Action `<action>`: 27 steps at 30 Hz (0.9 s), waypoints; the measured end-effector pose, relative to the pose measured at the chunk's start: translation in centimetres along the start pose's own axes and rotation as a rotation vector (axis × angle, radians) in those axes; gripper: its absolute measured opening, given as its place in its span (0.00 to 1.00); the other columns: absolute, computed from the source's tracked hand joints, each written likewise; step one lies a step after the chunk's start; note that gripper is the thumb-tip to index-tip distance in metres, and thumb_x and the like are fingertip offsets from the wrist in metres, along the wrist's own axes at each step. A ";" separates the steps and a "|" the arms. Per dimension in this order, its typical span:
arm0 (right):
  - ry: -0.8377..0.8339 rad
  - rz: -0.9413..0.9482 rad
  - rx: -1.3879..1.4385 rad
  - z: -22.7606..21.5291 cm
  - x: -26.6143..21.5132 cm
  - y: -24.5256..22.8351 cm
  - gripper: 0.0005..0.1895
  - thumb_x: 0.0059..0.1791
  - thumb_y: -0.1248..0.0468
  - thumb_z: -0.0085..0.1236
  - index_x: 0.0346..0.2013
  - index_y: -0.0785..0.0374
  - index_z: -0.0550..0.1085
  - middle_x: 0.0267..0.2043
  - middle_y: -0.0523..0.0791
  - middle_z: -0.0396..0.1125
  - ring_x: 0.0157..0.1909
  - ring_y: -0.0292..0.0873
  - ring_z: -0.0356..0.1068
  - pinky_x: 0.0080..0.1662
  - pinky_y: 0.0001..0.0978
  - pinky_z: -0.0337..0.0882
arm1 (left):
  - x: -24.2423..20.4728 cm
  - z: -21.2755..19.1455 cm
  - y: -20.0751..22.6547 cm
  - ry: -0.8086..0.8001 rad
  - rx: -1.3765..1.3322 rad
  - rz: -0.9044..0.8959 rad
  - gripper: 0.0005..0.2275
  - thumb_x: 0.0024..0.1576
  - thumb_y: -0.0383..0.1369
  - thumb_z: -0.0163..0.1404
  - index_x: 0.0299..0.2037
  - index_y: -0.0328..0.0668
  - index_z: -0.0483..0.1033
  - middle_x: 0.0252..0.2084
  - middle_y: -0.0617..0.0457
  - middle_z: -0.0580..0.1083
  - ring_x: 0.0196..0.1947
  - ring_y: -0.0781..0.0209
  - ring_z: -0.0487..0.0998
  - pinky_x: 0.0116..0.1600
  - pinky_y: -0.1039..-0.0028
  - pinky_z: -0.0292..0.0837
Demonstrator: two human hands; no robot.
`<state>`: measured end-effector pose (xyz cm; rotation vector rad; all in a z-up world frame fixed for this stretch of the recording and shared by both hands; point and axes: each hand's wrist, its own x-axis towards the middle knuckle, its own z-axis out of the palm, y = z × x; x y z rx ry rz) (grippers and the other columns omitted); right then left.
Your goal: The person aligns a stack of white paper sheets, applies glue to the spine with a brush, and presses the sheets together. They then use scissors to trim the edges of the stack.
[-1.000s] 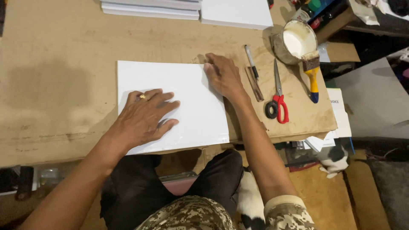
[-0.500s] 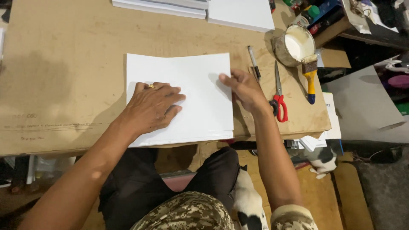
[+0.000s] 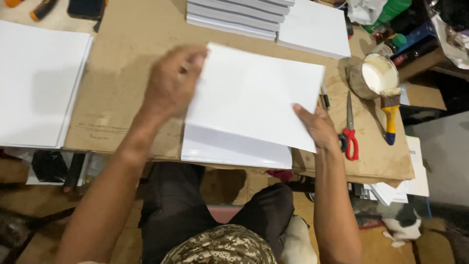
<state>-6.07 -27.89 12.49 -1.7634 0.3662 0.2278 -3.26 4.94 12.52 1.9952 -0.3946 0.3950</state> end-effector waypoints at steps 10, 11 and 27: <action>0.278 -0.090 0.914 -6.5 5.6 14.1 0.13 0.51 0.64 0.63 0.49 0.63 0.77 0.46 0.48 0.78 0.46 0.43 0.82 0.52 0.35 0.83 | 3.7 0.0 -4.2 -0.476 0.257 -0.464 0.47 0.41 0.42 0.72 0.72 0.40 0.61 0.64 0.34 0.71 0.64 0.36 0.71 0.63 0.43 0.70; 0.248 -0.156 0.952 -5.9 4.6 13.4 0.14 0.51 0.64 0.63 0.51 0.61 0.78 0.49 0.49 0.78 0.48 0.45 0.81 0.53 0.38 0.82 | 4.2 0.4 -4.7 -0.546 0.333 -0.455 0.51 0.38 0.44 0.74 0.72 0.40 0.60 0.64 0.34 0.70 0.63 0.36 0.72 0.61 0.44 0.72; 0.262 -0.303 0.954 -3.8 2.9 11.4 0.15 0.50 0.67 0.64 0.51 0.61 0.79 0.50 0.52 0.77 0.49 0.51 0.79 0.57 0.48 0.79 | 1.3 0.3 -0.8 -0.441 0.356 -0.220 0.38 0.40 0.24 0.71 0.63 0.31 0.65 0.46 0.25 0.78 0.46 0.28 0.81 0.48 0.46 0.77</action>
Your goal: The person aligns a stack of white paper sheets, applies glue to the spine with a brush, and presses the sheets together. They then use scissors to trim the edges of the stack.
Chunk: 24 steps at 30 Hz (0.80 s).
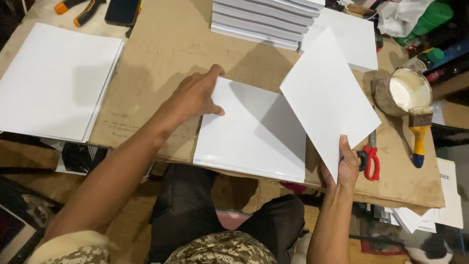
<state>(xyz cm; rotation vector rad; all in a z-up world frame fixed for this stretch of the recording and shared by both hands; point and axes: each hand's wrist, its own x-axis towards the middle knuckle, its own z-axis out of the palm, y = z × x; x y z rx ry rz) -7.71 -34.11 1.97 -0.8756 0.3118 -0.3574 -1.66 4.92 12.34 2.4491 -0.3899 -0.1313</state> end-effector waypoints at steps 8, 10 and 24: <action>-0.001 0.091 0.104 -1.6 0.5 -0.5 0.17 0.49 0.67 0.65 0.53 0.64 0.77 0.47 0.50 0.78 0.43 0.47 0.80 0.42 0.35 0.81 | -0.9 -1.9 0.2 0.266 -0.831 0.138 0.15 0.59 0.26 0.55 0.56 0.37 0.74 0.47 0.48 0.79 0.46 0.60 0.81 0.50 0.73 0.82; 0.000 0.152 0.166 -2.5 0.9 -0.7 0.21 0.48 0.67 0.66 0.55 0.67 0.76 0.45 0.48 0.78 0.37 0.42 0.80 0.29 0.23 0.83 | -1.5 -5.6 -0.6 0.274 -0.719 0.176 0.10 0.62 0.26 0.49 0.53 0.39 0.74 0.53 0.44 0.78 0.53 0.53 0.83 0.57 0.69 0.85; -0.014 0.091 0.036 -2.1 0.7 -0.2 0.26 0.47 0.65 0.68 0.58 0.67 0.74 0.49 0.47 0.78 0.41 0.41 0.80 0.35 0.23 0.83 | -12.7 -13.3 -43.0 0.438 -0.376 -0.367 0.17 0.68 0.24 0.55 0.66 0.36 0.72 0.53 0.37 0.76 0.41 0.47 0.78 0.35 0.52 0.75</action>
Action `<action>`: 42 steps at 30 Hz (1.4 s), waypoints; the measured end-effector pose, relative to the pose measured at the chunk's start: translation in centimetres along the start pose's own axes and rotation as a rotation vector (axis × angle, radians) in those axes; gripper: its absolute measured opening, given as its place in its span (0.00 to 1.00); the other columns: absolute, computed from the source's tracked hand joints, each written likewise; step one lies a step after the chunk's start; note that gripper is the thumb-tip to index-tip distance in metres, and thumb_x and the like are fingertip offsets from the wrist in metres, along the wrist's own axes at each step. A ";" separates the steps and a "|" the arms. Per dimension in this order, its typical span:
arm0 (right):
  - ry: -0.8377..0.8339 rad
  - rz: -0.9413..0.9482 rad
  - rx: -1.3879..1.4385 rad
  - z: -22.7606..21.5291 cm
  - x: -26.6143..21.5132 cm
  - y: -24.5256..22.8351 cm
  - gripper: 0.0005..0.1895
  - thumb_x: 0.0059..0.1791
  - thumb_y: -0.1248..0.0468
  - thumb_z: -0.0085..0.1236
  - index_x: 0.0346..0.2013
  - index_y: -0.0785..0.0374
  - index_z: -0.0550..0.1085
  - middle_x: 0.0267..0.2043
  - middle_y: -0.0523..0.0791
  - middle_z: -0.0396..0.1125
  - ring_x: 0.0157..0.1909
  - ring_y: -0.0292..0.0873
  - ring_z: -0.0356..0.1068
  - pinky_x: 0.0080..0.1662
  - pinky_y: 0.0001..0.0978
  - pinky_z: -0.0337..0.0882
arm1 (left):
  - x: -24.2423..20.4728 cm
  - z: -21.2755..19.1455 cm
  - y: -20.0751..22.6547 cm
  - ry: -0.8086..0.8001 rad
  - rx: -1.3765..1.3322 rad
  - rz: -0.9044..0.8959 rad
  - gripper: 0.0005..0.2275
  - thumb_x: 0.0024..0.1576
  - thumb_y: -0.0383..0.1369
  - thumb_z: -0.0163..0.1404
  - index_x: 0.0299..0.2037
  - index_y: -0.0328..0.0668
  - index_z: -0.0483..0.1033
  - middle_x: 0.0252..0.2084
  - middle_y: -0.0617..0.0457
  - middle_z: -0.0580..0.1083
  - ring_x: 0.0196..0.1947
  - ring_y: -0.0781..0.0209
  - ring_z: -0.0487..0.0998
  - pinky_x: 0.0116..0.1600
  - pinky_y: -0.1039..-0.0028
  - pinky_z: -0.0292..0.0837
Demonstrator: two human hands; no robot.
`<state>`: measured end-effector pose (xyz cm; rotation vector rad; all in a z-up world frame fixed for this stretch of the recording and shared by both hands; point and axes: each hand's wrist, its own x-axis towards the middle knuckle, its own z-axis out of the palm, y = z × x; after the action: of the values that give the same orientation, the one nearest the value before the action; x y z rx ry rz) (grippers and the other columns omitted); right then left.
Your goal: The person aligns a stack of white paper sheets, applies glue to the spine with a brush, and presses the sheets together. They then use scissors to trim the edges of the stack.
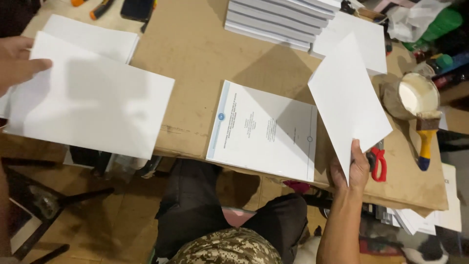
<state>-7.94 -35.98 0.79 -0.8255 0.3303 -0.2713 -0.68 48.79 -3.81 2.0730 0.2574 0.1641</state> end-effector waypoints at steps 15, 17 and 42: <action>-0.109 0.103 0.136 1.7 -1.0 -1.1 0.21 0.50 0.64 0.64 0.56 0.64 0.73 0.38 0.45 0.76 0.29 0.37 0.74 0.20 0.15 0.70 | -6.0 9.3 19.3 0.211 0.459 0.668 0.18 0.71 0.26 0.65 0.69 0.25 0.81 0.60 0.36 0.77 0.50 0.48 0.79 0.46 0.62 0.78; -0.129 -0.107 -0.037 7.3 -4.9 -1.5 0.31 0.48 0.60 0.65 0.63 0.64 0.68 0.52 0.46 0.72 0.49 0.43 0.71 0.44 0.30 0.72 | -9.2 13.4 26.4 0.172 0.376 0.867 0.18 0.68 0.23 0.66 0.66 0.23 0.80 0.57 0.34 0.79 0.49 0.45 0.80 0.48 0.62 0.78; -0.257 -0.552 -0.769 8.9 -10.8 -6.0 0.17 0.54 0.56 0.63 0.52 0.64 0.77 0.48 0.40 0.75 0.48 0.31 0.71 0.52 0.18 0.73 | -21.2 23.5 39.4 -0.174 -0.277 0.809 0.04 0.70 0.27 0.50 0.44 0.34 0.73 0.31 0.57 0.67 0.32 0.65 0.66 0.38 0.74 0.64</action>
<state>-14.96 -30.03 12.88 -1.6965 -0.0626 -0.5605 -11.43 4.83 18.72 1.7916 -0.6876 0.4717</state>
